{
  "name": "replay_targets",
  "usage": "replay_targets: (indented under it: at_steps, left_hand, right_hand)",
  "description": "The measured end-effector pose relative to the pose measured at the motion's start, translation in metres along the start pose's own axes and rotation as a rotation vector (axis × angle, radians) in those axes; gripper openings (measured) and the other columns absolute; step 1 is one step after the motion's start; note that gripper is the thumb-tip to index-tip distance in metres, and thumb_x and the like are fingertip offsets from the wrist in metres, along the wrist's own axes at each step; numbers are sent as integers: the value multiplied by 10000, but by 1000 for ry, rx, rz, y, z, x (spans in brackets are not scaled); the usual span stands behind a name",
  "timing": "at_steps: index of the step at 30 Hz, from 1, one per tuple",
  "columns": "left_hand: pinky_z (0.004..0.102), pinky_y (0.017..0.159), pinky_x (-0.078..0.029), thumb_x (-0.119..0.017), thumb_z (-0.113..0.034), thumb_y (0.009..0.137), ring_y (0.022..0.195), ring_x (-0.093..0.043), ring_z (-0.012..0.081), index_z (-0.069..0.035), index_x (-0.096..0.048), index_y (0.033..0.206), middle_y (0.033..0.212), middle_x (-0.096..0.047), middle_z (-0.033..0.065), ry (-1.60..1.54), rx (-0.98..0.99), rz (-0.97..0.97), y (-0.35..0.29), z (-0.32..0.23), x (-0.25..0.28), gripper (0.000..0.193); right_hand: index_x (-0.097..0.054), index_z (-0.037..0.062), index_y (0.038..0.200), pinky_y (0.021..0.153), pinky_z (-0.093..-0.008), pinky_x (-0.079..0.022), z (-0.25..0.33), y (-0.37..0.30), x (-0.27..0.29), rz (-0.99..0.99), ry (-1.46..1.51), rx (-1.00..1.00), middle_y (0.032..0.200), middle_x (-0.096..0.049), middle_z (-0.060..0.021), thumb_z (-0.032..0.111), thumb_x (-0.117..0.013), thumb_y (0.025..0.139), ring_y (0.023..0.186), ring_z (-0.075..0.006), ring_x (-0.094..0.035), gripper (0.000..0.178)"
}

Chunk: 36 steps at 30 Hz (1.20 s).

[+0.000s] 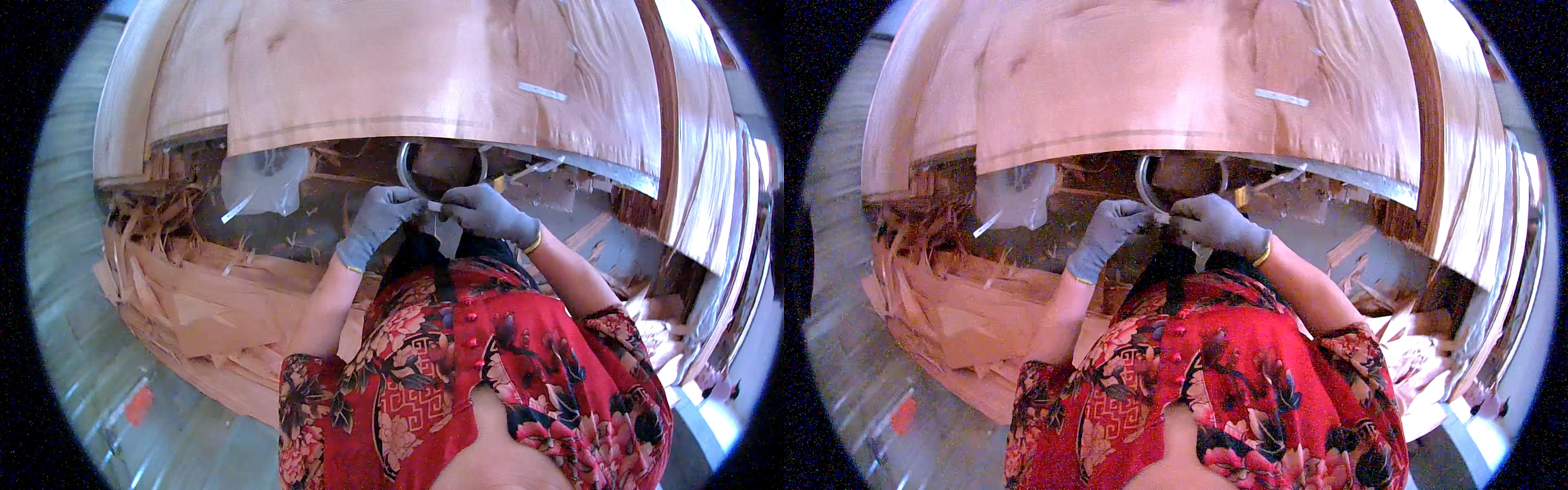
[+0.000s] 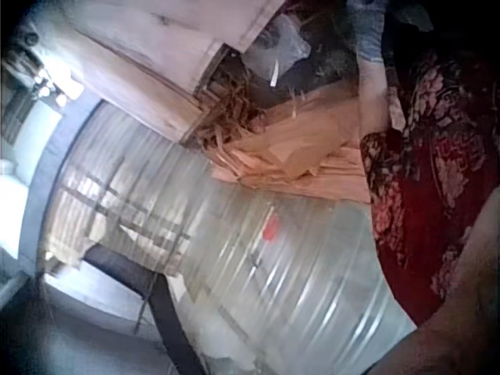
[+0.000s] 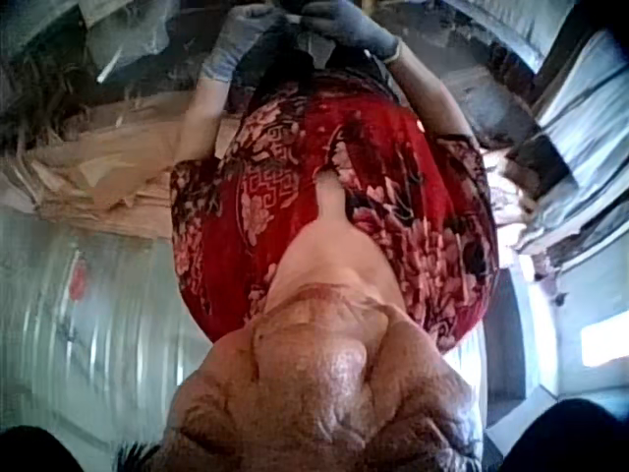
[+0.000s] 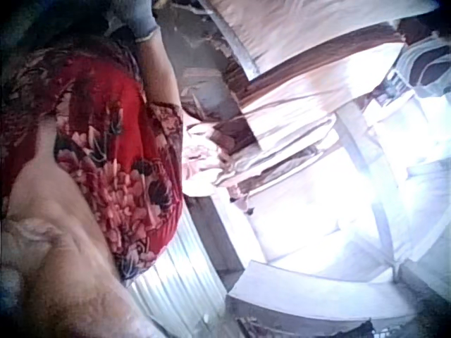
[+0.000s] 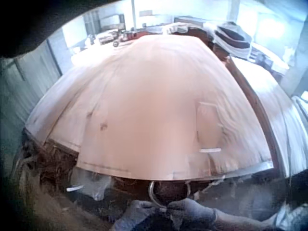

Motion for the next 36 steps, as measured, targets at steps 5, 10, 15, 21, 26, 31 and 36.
replay_targets:
  at_steps: [5, 10, 15, 21, 26, 31, 36]
  left_hand:
    - [374, 614, -470, -588, -257, 821, 695, -619, 255, -80, -669, 873, 784, -648, 146, 914, -137, -35, 14, -21, -20, 201]
    - [473, 685, -479, -500, -285, 848, 781, -614, 357, -78, -624, 854, 856, -635, 182, 1145, 145, -251, 42, 3, 5, 241]
    - [456, 714, -498, -503, -254, 831, 819, -625, 346, -79, -627, 887, 855, -639, 182, 1151, 208, -392, 78, 24, 12, 221]
    - [449, 701, -507, -503, -190, 806, 826, -633, 344, -64, -632, 868, 871, -641, 193, 1271, 74, -503, 98, 18, 2, 191]
    - [442, 682, -511, -511, -167, 796, 796, -641, 341, -83, -643, 832, 828, -649, 179, 1256, 115, -437, 74, 32, 21, 160]
    - [381, 476, -456, -533, -177, 811, 583, -617, 273, -118, -593, 683, 620, -600, 100, 1849, 69, -850, -97, -22, 128, 154]
    - [380, 520, -465, -558, -211, 816, 611, -613, 277, -90, -640, 741, 653, -614, 98, 1408, 132, -841, -190, -48, 186, 164]
  right_hand:
    - [-623, 54, 930, 701, -374, -470, -20, -18, 6, -33, -208, -69, 825, -626, -162, 205, -528, 828, 751, -310, -603, 205]
    - [-609, 128, 999, 712, -447, -458, -43, -62, 84, -279, -889, -354, 872, -617, -139, 256, -551, 784, 831, -334, -601, 256]
    - [-486, 115, 1234, 847, -418, -371, -10, -54, 26, -379, -1073, -89, 1109, -532, -119, 190, -512, 786, 1020, -294, -487, 456]
    - [-471, 93, 1260, 907, -432, -359, -38, 27, -6, -361, -1127, -99, 1183, -541, -107, 193, -460, 823, 1090, -293, -499, 449]
    - [-493, 88, 1246, 954, -458, -316, -72, 48, -26, -109, -1079, -295, 1216, -545, -95, 176, -431, 861, 1139, -264, -492, 400]
    - [-478, 91, 1258, 994, -484, -272, -61, 45, -20, -169, -1027, -269, 1245, -506, -114, 185, -449, 852, 1183, -289, -451, 417]
    - [-436, 142, 1295, 931, -487, -350, -15, 34, -12, -143, -900, -173, 1334, -400, -175, 230, -534, 797, 1139, -340, -471, 514]
Point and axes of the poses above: each hand's wrist, its own y-axis towards the middle knuckle, its own x-axis out of the back of the hand, z = x × y, the point moved 10 cm from there along y, towards the middle knuckle
